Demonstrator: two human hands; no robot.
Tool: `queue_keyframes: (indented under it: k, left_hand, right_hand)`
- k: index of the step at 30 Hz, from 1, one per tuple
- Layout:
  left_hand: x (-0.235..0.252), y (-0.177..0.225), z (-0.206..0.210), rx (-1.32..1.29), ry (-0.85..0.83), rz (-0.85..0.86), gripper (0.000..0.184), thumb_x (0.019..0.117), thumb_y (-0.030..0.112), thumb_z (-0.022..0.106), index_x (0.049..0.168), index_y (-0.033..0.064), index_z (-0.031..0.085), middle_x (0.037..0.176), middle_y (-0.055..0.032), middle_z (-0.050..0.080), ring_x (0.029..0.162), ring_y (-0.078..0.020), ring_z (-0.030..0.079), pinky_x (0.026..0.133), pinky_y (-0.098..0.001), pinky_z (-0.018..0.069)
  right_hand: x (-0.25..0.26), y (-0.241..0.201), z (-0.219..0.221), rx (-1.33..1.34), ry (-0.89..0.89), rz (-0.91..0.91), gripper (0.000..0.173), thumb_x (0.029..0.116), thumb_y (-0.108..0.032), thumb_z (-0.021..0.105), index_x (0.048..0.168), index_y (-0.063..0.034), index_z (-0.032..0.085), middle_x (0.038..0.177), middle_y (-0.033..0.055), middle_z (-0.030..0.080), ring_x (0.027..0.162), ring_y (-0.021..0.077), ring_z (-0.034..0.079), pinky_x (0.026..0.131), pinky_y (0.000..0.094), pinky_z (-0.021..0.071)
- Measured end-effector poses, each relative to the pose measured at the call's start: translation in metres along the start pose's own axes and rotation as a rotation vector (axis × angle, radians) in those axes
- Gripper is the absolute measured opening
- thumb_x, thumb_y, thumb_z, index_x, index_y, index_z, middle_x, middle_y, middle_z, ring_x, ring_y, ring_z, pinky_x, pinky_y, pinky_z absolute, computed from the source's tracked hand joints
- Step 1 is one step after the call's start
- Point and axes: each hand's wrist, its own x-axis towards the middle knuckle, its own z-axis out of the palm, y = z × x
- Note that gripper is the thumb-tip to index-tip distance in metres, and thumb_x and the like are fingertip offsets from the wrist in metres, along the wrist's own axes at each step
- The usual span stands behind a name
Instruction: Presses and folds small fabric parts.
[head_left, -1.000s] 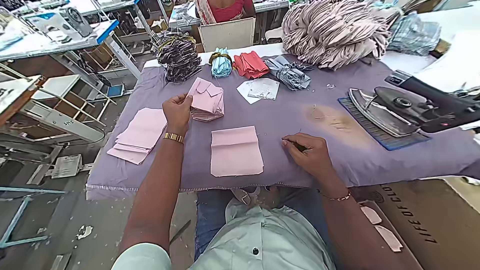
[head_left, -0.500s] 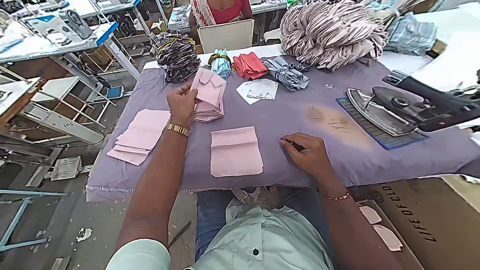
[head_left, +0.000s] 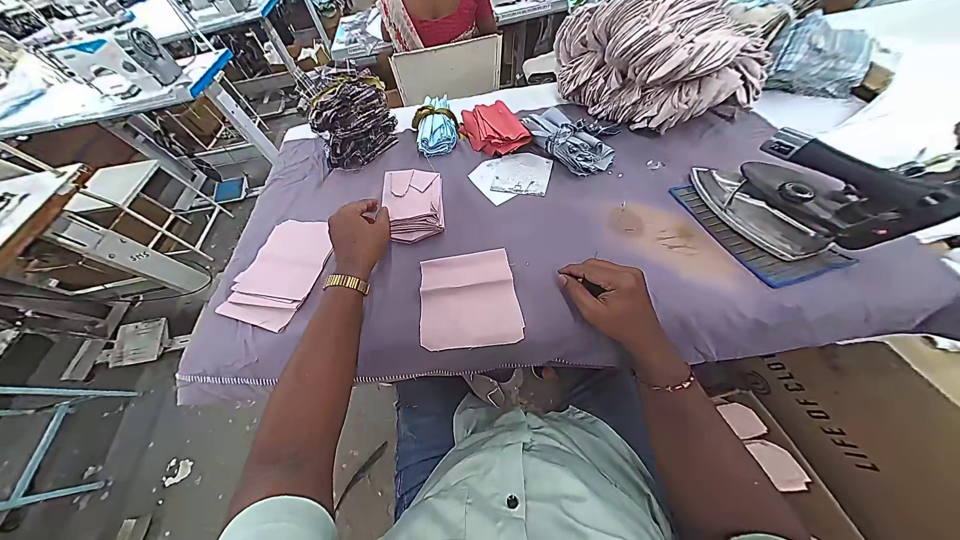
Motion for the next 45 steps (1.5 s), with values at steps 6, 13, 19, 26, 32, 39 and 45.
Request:
queue_keyframes:
  k: [6,13,19,26,32,39,45]
  left_hand:
    - [-0.016,0.044,0.001,0.044,-0.132,0.615,0.034,0.1038,0.021,0.054,0.130,0.0066,0.070,0.138,-0.0124,0.065,0.132,-0.0264,0.059,0.112,-0.0456,0.0478]
    - [-0.029,0.030,0.018,0.228,-0.301,0.632,0.034,0.1009,0.011,0.049,0.125,0.0061,0.072,0.130,-0.0124,0.069,0.124,-0.0276,0.064,0.106,-0.0482,0.0512]
    - [-0.075,0.029,-0.009,-0.129,-0.044,0.580,0.023,0.1004,0.012,0.059,0.114,0.0076,0.077,0.121,-0.0064,0.073,0.118,-0.0161,0.067,0.105,-0.0369,0.0545]
    - [-0.104,0.014,-0.003,-0.133,-0.319,0.464,0.036,0.0999,0.032,0.063,0.128,0.0105,0.073,0.129,-0.0041,0.069,0.121,-0.0197,0.061,0.105,-0.0413,0.0495]
    - [-0.088,0.020,0.006,-0.168,-0.390,0.373,0.028,0.0914,0.033,0.075,0.116,0.0192,0.079,0.109,-0.0029,0.069,0.107,-0.0209,0.062,0.094,-0.0442,0.0515]
    - [-0.095,0.027,-0.005,-0.573,-0.363,0.318,0.011,0.0953,0.014,0.073,0.106,0.0105,0.075,0.106,0.0005,0.074,0.095,-0.0092,0.071,0.085,-0.0316,0.0624]
    - [-0.101,0.034,-0.011,-0.730,-0.274,0.271,0.017,0.0923,0.007,0.077,0.109,0.0064,0.077,0.101,-0.0015,0.077,0.076,-0.0100,0.070,0.069,-0.0274,0.0611]
  right_hand:
    - [0.000,0.000,0.002,-0.020,0.008,-0.024,0.023,0.1009,-0.024,0.062,0.101,-0.0097,0.080,0.085,0.0003,0.073,0.072,0.0044,0.064,0.067,0.0227,0.0549]
    - [-0.002,-0.003,0.000,-0.025,0.029,-0.023,0.020,0.1001,-0.022,0.064,0.100,-0.0098,0.080,0.087,0.0004,0.073,0.075,0.0046,0.066,0.068,0.0233,0.0558]
    - [-0.008,-0.005,-0.003,0.011,0.126,-0.061,0.015,0.0937,-0.021,0.074,0.088,-0.0071,0.078,0.078,0.0010,0.070,0.068,0.0056,0.063,0.060,0.0237,0.0539]
    - [0.006,-0.014,0.005,-0.013,0.046,-0.050,0.018,0.0953,-0.011,0.065,0.105,-0.0042,0.079,0.111,0.0080,0.076,0.105,0.0146,0.072,0.093,0.0341,0.0609]
    - [0.029,-0.034,0.035,0.145,-0.089,0.191,0.029,0.0949,-0.020,0.073,0.121,-0.0078,0.075,0.116,0.0045,0.076,0.100,0.0095,0.072,0.090,0.0306,0.0614]
    - [0.046,-0.048,0.051,0.366,-0.181,0.273,0.065,0.0842,-0.019,0.085,0.142,-0.0017,0.061,0.137,0.0097,0.068,0.121,0.0139,0.067,0.100,0.0311,0.0574]
    - [0.052,-0.058,0.058,0.444,-0.077,0.208,0.030,0.0891,-0.006,0.080,0.119,-0.0030,0.075,0.100,0.0059,0.079,0.080,0.0118,0.074,0.072,0.0284,0.0637]
